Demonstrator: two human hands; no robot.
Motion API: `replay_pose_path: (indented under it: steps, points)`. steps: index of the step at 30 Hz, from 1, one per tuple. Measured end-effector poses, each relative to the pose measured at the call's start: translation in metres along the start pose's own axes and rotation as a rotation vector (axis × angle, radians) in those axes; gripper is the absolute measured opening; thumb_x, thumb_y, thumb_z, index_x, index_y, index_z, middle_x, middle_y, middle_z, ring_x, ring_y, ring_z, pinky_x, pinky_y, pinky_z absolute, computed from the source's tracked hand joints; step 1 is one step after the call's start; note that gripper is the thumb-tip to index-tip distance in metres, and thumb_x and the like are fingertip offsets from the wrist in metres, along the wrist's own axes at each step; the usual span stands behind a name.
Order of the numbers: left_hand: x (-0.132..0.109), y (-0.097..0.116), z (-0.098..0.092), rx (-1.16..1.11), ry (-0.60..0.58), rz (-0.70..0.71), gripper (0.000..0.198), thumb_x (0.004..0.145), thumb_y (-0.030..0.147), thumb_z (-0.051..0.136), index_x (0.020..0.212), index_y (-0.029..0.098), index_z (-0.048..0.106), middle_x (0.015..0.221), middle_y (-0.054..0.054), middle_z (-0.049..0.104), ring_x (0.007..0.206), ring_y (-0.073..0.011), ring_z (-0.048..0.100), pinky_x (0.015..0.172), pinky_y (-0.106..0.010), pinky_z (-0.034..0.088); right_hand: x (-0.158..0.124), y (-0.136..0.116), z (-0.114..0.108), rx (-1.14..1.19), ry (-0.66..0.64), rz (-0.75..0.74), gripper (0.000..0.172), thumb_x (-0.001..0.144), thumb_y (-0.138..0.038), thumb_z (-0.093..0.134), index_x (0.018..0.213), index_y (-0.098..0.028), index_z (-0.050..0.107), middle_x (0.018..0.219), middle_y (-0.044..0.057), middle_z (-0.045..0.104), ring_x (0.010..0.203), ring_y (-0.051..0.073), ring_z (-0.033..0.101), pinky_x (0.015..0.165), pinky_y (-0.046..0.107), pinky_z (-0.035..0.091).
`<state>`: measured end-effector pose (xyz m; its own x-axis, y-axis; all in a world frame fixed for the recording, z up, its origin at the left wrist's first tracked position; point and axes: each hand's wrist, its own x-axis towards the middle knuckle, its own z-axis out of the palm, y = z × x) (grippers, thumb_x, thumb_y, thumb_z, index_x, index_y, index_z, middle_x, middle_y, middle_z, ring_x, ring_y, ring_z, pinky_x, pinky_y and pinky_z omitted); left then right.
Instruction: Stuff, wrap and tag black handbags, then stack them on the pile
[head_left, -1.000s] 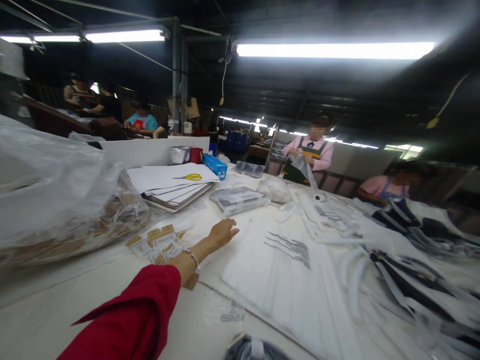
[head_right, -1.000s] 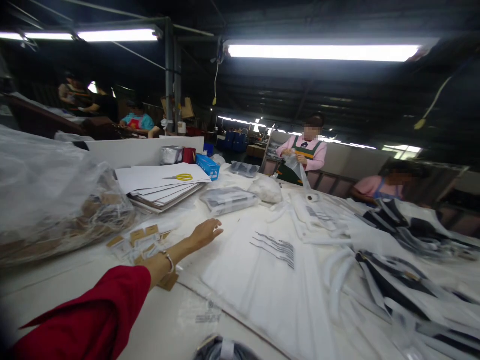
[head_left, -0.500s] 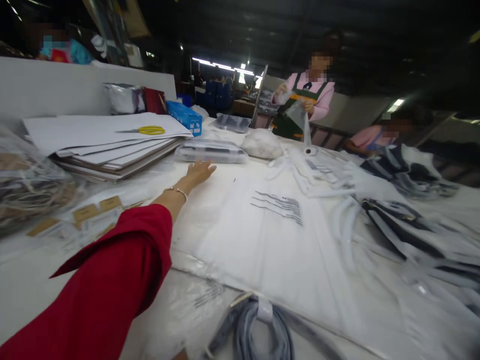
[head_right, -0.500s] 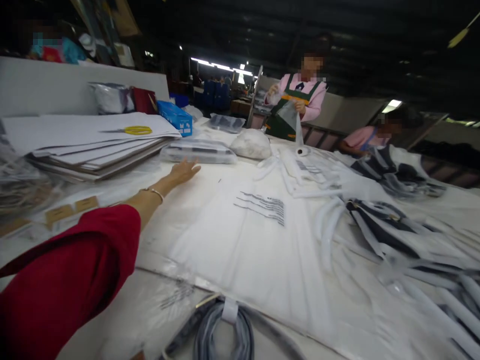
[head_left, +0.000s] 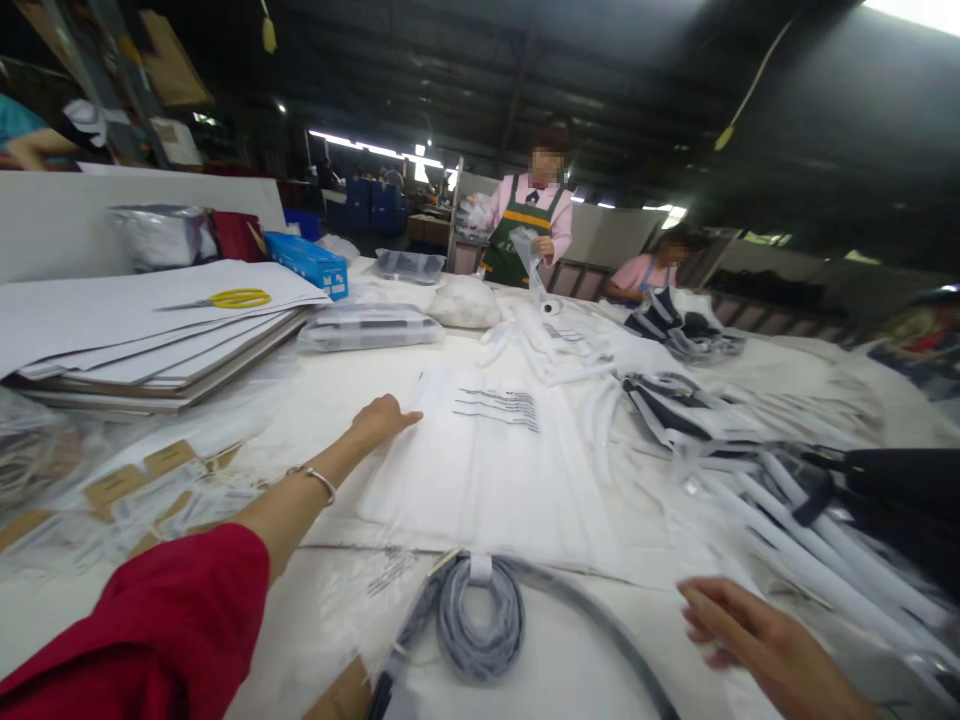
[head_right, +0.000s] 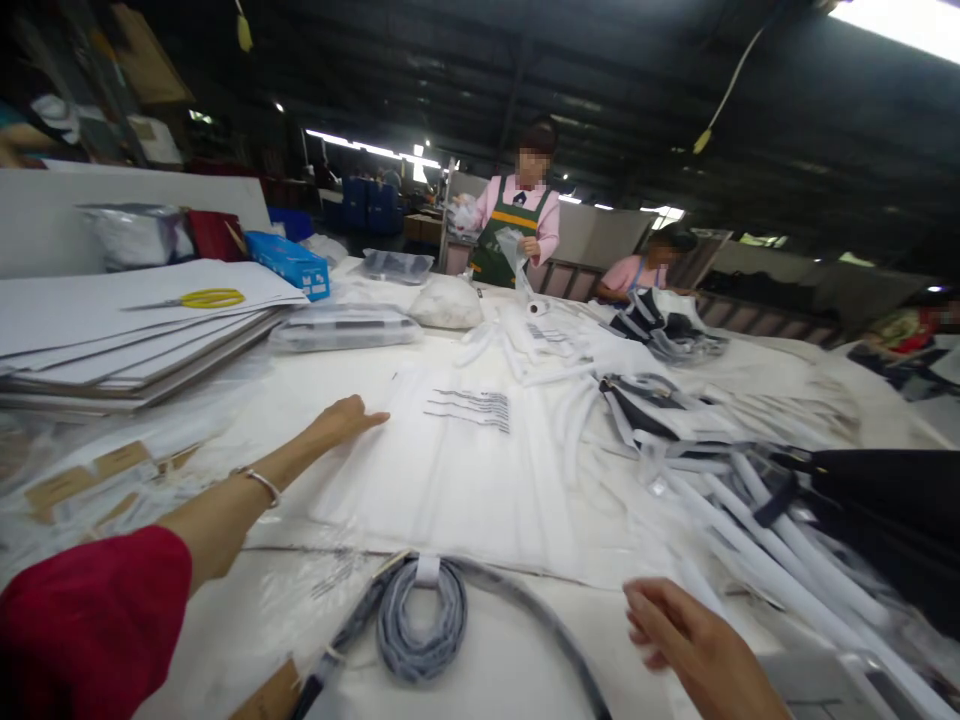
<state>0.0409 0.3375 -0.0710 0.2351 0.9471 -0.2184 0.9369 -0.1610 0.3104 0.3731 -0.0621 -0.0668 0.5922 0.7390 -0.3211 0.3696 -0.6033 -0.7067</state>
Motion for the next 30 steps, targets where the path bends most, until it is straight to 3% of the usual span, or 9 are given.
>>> replay_pose_path:
  steps: [2,5,10,15,18,20,23,26,30]
  points:
    - [-0.003,0.008,-0.004,0.006,-0.055,-0.035,0.068,0.076,0.066,0.057,0.109,0.008,0.063,0.121,-0.025,0.064,0.107,-0.0372,0.064,0.078,-0.038,0.049,0.038,-0.021,0.007,0.168,0.002,-0.012,0.055,0.060,-0.058,0.070,0.099,-0.019,0.068,0.104,0.013,0.072,0.104,0.030,0.066,0.083,0.035,0.056]
    - [-0.011,0.017,-0.008,0.010,-0.105,-0.070,0.062,0.068,0.061,0.068,0.104,0.011,0.065,0.119,-0.024,0.066,0.107,-0.0387,0.064,0.078,-0.039,0.050,0.082,-0.043,0.022,0.315,-0.004,0.049,0.064,0.057,-0.050,0.075,0.107,-0.013,0.061,0.119,0.019,0.065,0.108,0.030,0.064,0.082,0.034,0.055]
    - [-0.023,0.043,-0.013,-0.065,-0.155,-0.063,0.045,0.067,0.037,0.074,0.100,0.008,0.065,0.111,-0.022,0.070,0.098,-0.0340,0.068,0.070,-0.033,0.052,0.105,-0.055,0.033,0.358,-0.040,0.133,0.057,0.064,-0.044,0.077,0.110,-0.016,0.058,0.113,0.015,0.068,0.097,0.025,0.066,0.070,0.031,0.054]
    - [-0.043,0.113,-0.010,-0.250,-0.204,0.053,0.033,0.075,0.026,0.068,0.099,0.004,0.063,0.098,-0.022,0.072,0.075,-0.0274,0.071,0.054,-0.028,0.052,0.110,-0.066,0.030,0.536,-0.305,0.244,0.041,0.066,-0.039,0.081,0.093,-0.015,0.061,0.094,0.012,0.072,0.083,0.024,0.069,0.070,0.033,0.057]
    - [-0.062,0.162,0.006,-0.388,-0.299,0.186,0.031,0.081,0.039,0.065,0.089,0.009,0.065,0.084,-0.015,0.073,0.064,-0.0211,0.070,0.054,-0.026,0.054,0.113,-0.070,0.034,0.515,-0.300,0.235,0.039,0.065,-0.038,0.083,0.090,-0.017,0.063,0.094,0.010,0.072,0.086,0.025,0.070,0.067,0.031,0.058]
    - [-0.069,0.180,0.018,-0.435,-0.341,0.241,0.037,0.080,0.049,0.066,0.082,0.011,0.066,0.075,-0.012,0.073,0.061,-0.0212,0.070,0.057,-0.028,0.055,0.113,-0.070,0.036,0.477,-0.294,0.205,0.036,0.065,-0.039,0.082,0.090,-0.019,0.064,0.094,0.009,0.073,0.089,0.025,0.071,0.067,0.030,0.058]
    - [-0.067,0.173,0.025,-0.420,-0.244,0.223,0.035,0.082,0.050,0.063,0.089,0.015,0.064,0.085,-0.013,0.074,0.077,-0.0246,0.072,0.070,-0.031,0.056,0.116,-0.068,0.037,0.464,-0.343,0.180,0.031,0.068,-0.037,0.079,0.087,-0.019,0.064,0.093,0.008,0.073,0.087,0.024,0.071,0.069,0.031,0.058]
    - [-0.056,0.140,0.023,-0.340,-0.125,0.121,0.035,0.078,0.047,0.069,0.093,0.016,0.062,0.093,-0.017,0.073,0.093,-0.0304,0.071,0.082,-0.038,0.052,0.120,-0.067,0.038,0.491,-0.321,0.193,0.028,0.068,-0.034,0.078,0.087,-0.019,0.062,0.094,0.008,0.073,0.088,0.024,0.071,0.072,0.032,0.058]
    - [-0.050,0.111,0.031,-0.286,-0.190,0.014,0.038,0.060,0.048,0.080,0.068,0.016,0.060,0.063,-0.014,0.069,0.072,-0.0345,0.071,0.074,-0.042,0.052,0.124,-0.073,0.046,0.528,-0.307,0.131,0.031,0.066,-0.031,0.077,0.090,-0.019,0.062,0.091,0.009,0.074,0.086,0.026,0.071,0.072,0.033,0.058]
